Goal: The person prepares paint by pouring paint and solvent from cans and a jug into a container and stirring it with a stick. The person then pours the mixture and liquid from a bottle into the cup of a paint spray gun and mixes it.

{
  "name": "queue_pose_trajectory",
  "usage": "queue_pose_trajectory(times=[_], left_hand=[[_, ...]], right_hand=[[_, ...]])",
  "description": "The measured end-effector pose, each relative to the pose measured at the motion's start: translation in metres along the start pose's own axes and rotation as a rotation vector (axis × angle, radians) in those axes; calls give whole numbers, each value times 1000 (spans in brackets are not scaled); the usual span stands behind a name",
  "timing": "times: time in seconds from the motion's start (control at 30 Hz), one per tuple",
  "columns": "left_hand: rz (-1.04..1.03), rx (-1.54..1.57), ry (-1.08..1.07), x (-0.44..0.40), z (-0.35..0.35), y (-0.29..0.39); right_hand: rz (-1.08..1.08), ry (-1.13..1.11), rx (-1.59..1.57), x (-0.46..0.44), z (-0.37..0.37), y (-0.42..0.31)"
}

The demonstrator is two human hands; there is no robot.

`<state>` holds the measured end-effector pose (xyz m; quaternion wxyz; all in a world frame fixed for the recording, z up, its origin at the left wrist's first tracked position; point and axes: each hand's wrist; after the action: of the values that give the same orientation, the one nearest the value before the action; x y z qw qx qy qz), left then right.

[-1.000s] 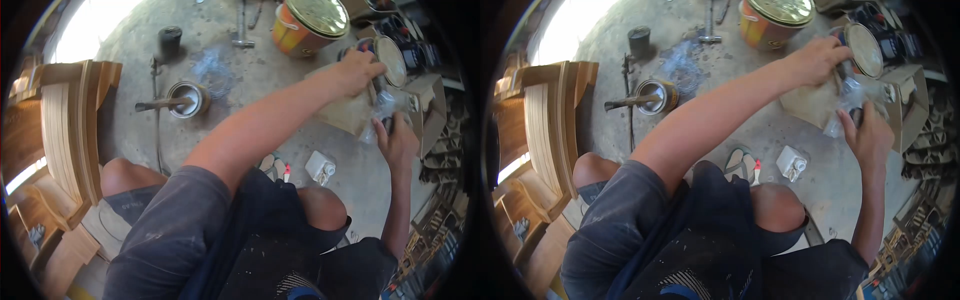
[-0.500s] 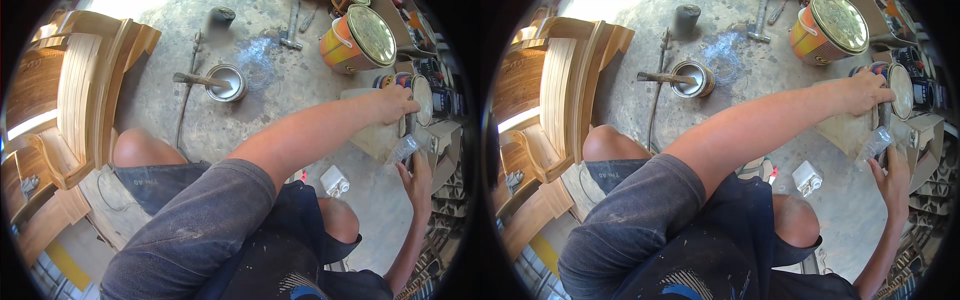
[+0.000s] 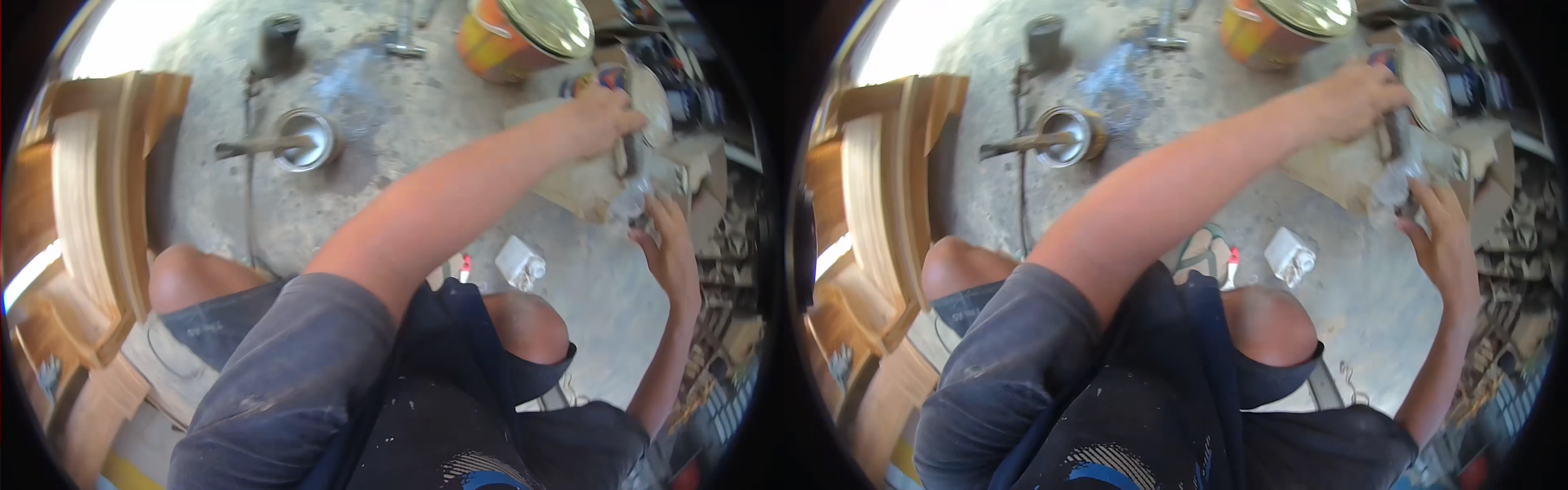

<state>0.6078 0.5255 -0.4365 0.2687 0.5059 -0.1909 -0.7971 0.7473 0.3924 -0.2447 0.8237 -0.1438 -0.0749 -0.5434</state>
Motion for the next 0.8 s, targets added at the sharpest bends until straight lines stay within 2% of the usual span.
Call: queue_pose_trajectory(times=[0.07,0.13,0.17,0.27,0.4,0.43,0.57,0.6,0.73,0.8], left_hand=[[-33,-30,41,0,1,3],[0,84,27,0,4,6],[-15,128,23,-1,3,5],[-21,192,-83,-4,6,1],[-16,205,-210,-7,11,-2],[-18,208,-211,-9,9,-2],[-50,278,-186,-5,8,-6],[-44,275,-188,-5,11,-6],[135,466,-298,-10,14,2],[175,476,-329,-9,12,2]], right_hand=[[-356,-50,-207,-4,13,-15],[-643,-97,-191,-6,-6,-10],[-541,-138,-86,-8,-9,-18],[-559,-159,-72,-5,-12,-16],[-261,-226,18,-4,1,-13],[-265,-225,18,-3,2,-11],[-12,-186,183,1,-2,1],[-7,-188,178,-1,-4,1],[195,-73,351,2,-3,3],[181,-68,304,3,-2,4]])
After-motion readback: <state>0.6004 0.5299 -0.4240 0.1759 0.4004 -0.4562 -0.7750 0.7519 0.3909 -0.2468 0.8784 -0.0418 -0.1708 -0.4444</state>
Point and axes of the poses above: each hand's wrist, its own x-axis away from the middle knuckle, its own z-axis out of the back of the hand, y = z × x, and after that the axes turned 1 degree about x, right-handed
